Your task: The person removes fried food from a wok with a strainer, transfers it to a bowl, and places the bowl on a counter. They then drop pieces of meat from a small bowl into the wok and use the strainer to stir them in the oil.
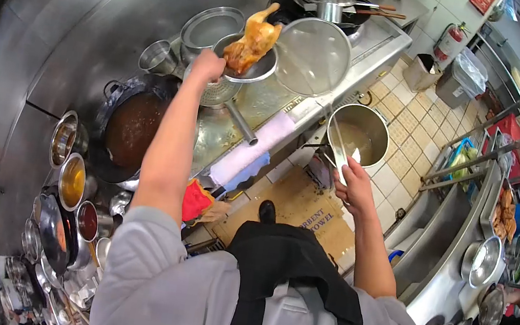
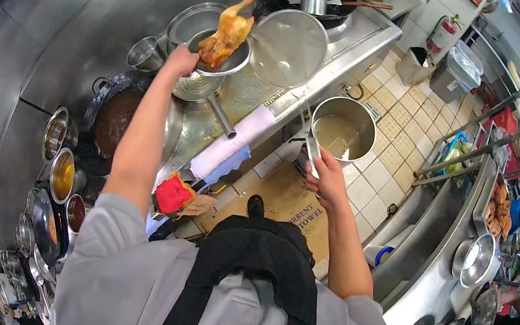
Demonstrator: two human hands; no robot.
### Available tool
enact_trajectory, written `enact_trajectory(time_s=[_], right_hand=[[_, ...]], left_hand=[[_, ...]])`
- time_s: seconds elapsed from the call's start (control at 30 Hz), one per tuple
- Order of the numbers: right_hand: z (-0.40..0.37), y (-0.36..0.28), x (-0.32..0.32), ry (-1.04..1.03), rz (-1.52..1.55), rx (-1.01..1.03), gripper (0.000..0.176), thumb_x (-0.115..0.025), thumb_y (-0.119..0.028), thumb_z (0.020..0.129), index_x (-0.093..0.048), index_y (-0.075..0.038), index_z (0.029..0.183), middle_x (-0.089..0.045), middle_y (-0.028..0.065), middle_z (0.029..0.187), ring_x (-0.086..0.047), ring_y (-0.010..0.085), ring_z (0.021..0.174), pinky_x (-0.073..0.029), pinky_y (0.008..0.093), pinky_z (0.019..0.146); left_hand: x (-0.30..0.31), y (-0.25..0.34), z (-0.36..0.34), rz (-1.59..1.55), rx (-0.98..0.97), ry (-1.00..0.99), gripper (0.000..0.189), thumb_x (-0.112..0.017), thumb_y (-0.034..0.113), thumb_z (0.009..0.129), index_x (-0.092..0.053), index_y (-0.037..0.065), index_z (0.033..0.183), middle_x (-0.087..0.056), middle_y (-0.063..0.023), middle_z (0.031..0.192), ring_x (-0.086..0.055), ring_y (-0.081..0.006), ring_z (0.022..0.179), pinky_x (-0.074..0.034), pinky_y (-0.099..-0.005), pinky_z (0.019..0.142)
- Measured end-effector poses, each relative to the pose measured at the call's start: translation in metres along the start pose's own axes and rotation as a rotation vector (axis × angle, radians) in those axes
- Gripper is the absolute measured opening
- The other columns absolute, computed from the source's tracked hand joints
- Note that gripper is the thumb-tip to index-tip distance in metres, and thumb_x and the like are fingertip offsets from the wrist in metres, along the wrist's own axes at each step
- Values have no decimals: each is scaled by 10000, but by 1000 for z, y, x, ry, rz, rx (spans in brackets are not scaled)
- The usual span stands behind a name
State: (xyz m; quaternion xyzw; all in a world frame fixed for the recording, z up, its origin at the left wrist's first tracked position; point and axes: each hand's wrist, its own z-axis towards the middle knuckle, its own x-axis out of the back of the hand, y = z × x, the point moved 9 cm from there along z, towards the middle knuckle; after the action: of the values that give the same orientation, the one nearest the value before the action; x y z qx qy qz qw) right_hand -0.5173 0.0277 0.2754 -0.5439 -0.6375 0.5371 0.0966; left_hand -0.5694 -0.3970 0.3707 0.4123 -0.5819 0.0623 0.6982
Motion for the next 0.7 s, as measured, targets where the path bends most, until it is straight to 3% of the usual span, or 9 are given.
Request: enact_trajectory(time_s=[0.07, 0.13, 0.2, 0.23, 0.27, 0.33, 0.47, 0.6, 0.7], right_hand=[[22, 13, -32, -9, 50, -34, 238, -375, -122, 860, -409, -102, 1095, -431, 4, 650, -295, 46, 434, -232, 164, 368], [38, 33, -59, -100, 104, -133, 233, -367, -104, 862, -407, -101, 1091, -430, 13, 648, -288, 49, 430, -232, 166, 363], [52, 51, -71, -107, 175, -174, 228, -363, -91, 860, -402, -89, 1084, -429, 18, 651, -286, 48, 429, -226, 163, 359], [58, 60, -71, -105, 178, -178, 228, -363, -91, 860, -402, -89, 1084, -429, 18, 651, -286, 48, 429, -226, 163, 359], [65, 68, -70, -99, 232, -215, 230, -362, -85, 858, -399, -82, 1085, -427, 21, 651, -286, 48, 429, -226, 161, 357], [74, 69, -68, -83, 285, -254, 232, -361, -79, 857, -396, -74, 1086, -426, 24, 651, -286, 48, 428, -226, 158, 354], [86, 38, -65, -86, 272, -237, 201, -368, -66, 850, -406, -66, 1047, -423, 32, 658, -282, 43, 428, -221, 145, 342], [123, 11, -42, -97, 200, -277, 196, -378, -72, 850, -412, -79, 1043, -419, 28, 631, -269, 35, 407, -211, 146, 324], [137, -15, -57, -173, 106, -270, 180, -389, -78, 851, -422, -80, 1028, -419, 28, 622, -258, 25, 398, -198, 142, 311]], left_hand=[[-47, -9, 25, 762, -367, -441, 132, -530, 74, 614, -566, -25, 535, -567, -170, 553, -588, -229, 517, -451, -370, 473], [-61, -47, 16, 371, 42, -549, 106, -508, 38, 601, -579, -35, 573, -573, -156, 562, -570, -215, 486, -446, -346, 449], [-96, -82, 23, 185, 85, -498, 112, -467, 3, 615, -567, -28, 579, -559, -141, 542, -535, -208, 439, -418, -321, 386], [-109, -87, 15, 204, 108, -605, 118, -456, -3, 622, -559, -28, 569, -547, -139, 524, -531, -201, 433, -419, -326, 384], [-123, -106, 15, 78, 215, -593, 117, -453, -3, 629, -562, -32, 600, -549, -142, 534, -526, -196, 427, -415, -323, 380], [-122, -110, 14, -54, 244, -524, 120, -448, 13, 652, -551, -49, 653, -549, -137, 553, -518, -198, 419, -402, -318, 366], [-100, -93, 14, 138, 125, -605, 135, -467, 46, 664, -525, -65, 713, -537, -123, 562, -505, -190, 410, -386, -311, 351], [-64, -96, -7, -96, 111, -495, 230, -490, 111, 666, -502, -84, 788, -533, -138, 573, -497, -186, 404, -398, -307, 378], [-48, -123, -48, -284, 230, -296, 225, -458, 115, 723, -457, -32, 894, -513, -98, 605, -473, -151, 403, -388, -286, 378]])
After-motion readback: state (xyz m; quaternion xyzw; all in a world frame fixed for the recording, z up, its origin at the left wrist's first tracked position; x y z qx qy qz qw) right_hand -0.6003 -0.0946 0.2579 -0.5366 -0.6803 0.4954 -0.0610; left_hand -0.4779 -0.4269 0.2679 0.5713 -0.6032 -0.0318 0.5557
